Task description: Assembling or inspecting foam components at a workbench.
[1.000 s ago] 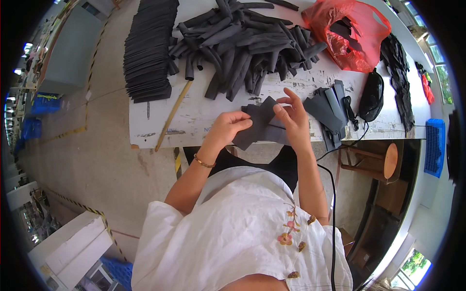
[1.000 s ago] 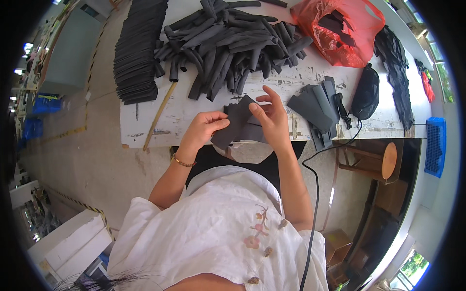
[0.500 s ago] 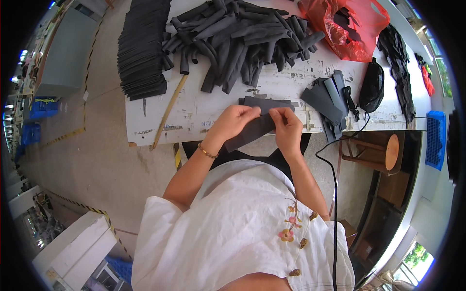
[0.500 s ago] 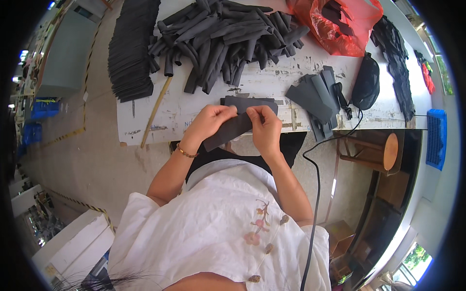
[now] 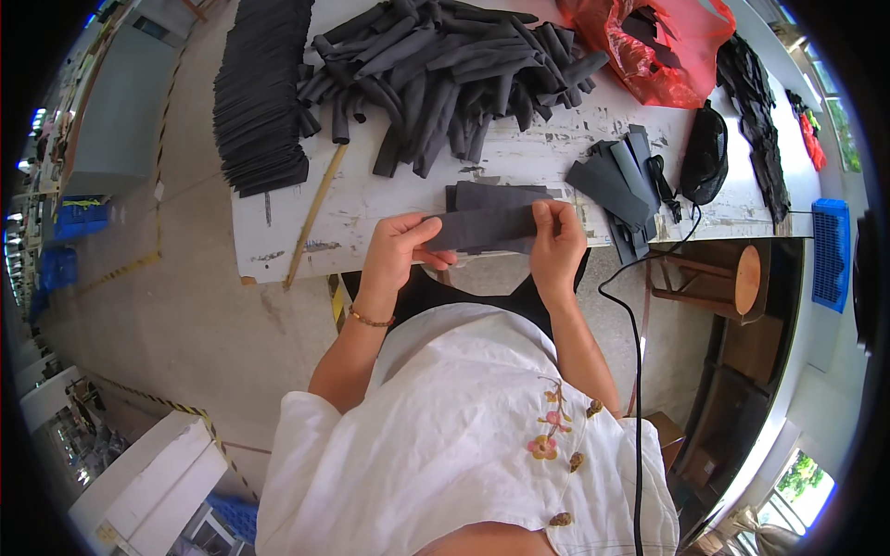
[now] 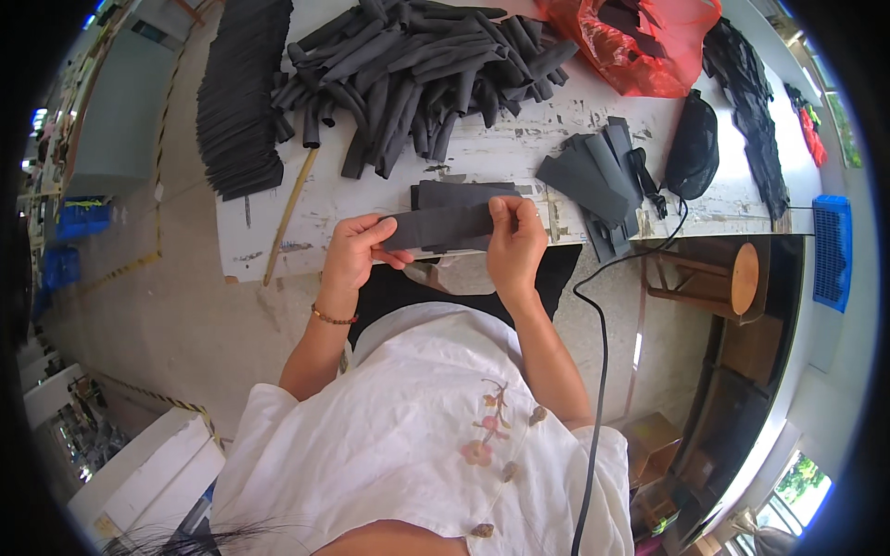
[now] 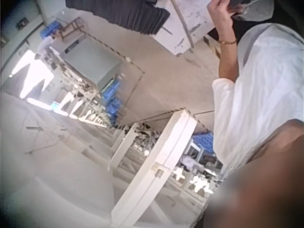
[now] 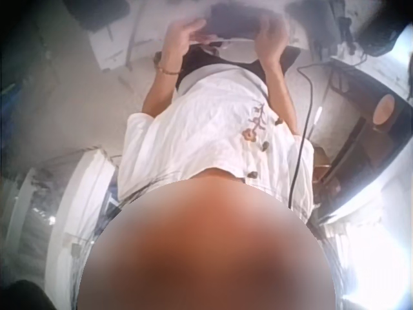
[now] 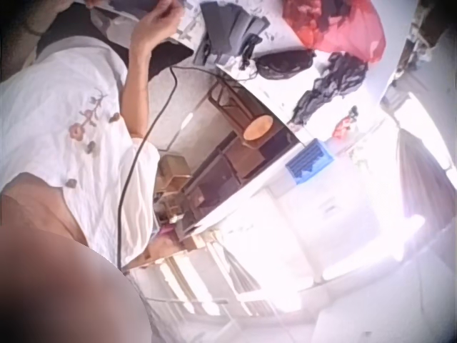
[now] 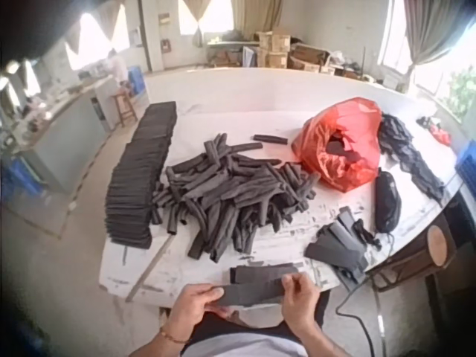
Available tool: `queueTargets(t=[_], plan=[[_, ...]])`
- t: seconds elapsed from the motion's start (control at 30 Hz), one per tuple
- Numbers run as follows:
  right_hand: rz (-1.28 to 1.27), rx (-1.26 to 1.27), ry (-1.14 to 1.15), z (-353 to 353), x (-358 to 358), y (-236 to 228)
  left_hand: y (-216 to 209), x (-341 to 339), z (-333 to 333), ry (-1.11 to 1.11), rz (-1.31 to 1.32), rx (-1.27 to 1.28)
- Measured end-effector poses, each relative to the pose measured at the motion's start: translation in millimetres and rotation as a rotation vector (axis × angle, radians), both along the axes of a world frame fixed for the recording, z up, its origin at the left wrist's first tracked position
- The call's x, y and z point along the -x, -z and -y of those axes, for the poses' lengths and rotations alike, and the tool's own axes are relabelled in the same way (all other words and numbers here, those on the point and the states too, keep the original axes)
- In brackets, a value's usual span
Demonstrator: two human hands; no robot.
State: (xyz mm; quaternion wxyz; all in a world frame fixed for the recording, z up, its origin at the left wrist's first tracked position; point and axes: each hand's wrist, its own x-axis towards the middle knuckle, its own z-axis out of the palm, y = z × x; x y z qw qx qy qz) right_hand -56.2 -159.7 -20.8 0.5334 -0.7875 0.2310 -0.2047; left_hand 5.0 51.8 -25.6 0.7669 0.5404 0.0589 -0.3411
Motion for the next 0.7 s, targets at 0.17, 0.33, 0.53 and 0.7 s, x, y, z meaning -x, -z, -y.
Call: queueTargets(t=[0.17, 0.33, 0.53, 0.7], plan=[[-0.165, -0.193, 0.007, 9.9, 0.1, -1.8, -1.0, 2.6, 3.6, -0.004, 0.007, -0.009], [-0.185, -0.549, -0.118, 28.1, 7.7, -0.4, -1.0, 5.1, 7.7, -0.008, 0.001, -0.033], [-0.297, -0.289, -0.192, 17.8, 42.1, -8.3, 3.5, 19.4, 7.8, 0.146, 0.019, -0.248], [-0.231, 0.118, -0.028, 9.9, 60.9, 7.6, 9.3, 48.2, 26.8, 0.056, 0.284, -0.434]])
